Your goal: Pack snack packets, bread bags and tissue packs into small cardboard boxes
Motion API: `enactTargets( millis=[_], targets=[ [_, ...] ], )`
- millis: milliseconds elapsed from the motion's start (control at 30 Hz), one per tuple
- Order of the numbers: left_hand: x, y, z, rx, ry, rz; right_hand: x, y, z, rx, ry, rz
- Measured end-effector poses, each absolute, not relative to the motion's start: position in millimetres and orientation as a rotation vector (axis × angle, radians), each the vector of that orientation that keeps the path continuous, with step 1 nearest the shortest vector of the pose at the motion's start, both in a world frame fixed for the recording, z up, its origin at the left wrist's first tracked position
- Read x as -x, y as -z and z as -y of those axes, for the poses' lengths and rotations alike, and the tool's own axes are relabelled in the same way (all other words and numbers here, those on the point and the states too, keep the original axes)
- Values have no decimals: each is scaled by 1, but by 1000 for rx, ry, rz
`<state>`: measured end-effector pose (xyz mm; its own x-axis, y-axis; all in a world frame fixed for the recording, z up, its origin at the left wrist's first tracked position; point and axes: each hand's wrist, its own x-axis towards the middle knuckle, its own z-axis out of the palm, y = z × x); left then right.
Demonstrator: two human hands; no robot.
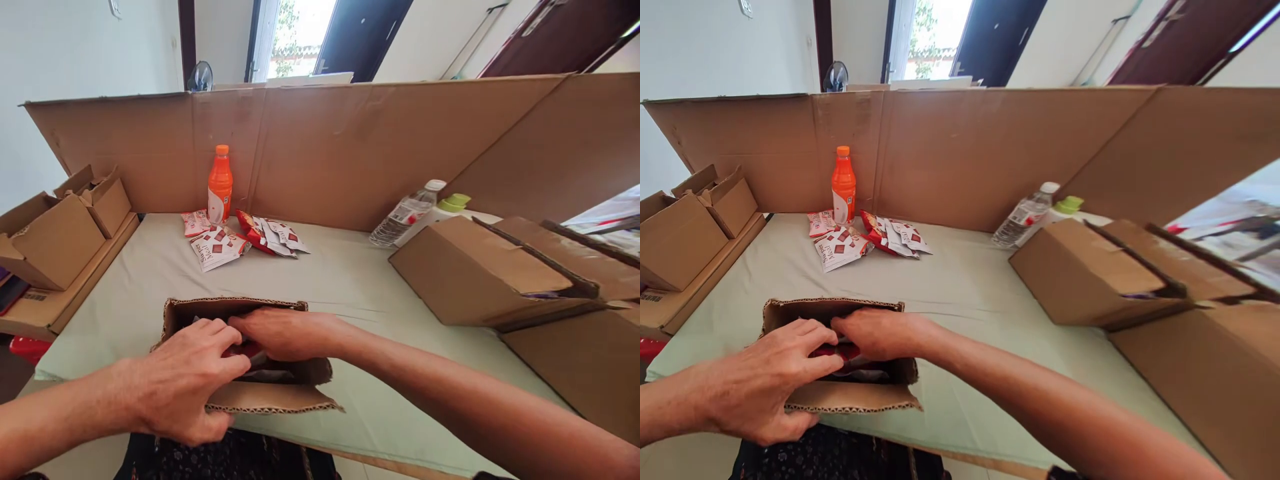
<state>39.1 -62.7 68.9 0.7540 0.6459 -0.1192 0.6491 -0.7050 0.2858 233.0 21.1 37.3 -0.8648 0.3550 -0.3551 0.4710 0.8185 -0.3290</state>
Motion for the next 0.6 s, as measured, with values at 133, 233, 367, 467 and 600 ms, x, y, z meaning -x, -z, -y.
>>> enactTargets(
  millis=[133,233,367,467,600],
  targets=[
    [-34,-64,56,-2517,34,-1074,-259,-63,-22,-677,753,-2974],
    [-28,-62,51,-2439,109,-1029,-270,-80,-54,-1061,890,-3262],
    [-24,-63,50,-2399,75,-1029,-237,-50,-143,-1746,383,-2916],
    [-25,-56,49,-2485,101,-1010,-196,-3,-204,-1790,302,-2760],
    [-26,-26,42,-2720,221,-941,-155,43,-244,-1836,287,-2720]
  ],
)
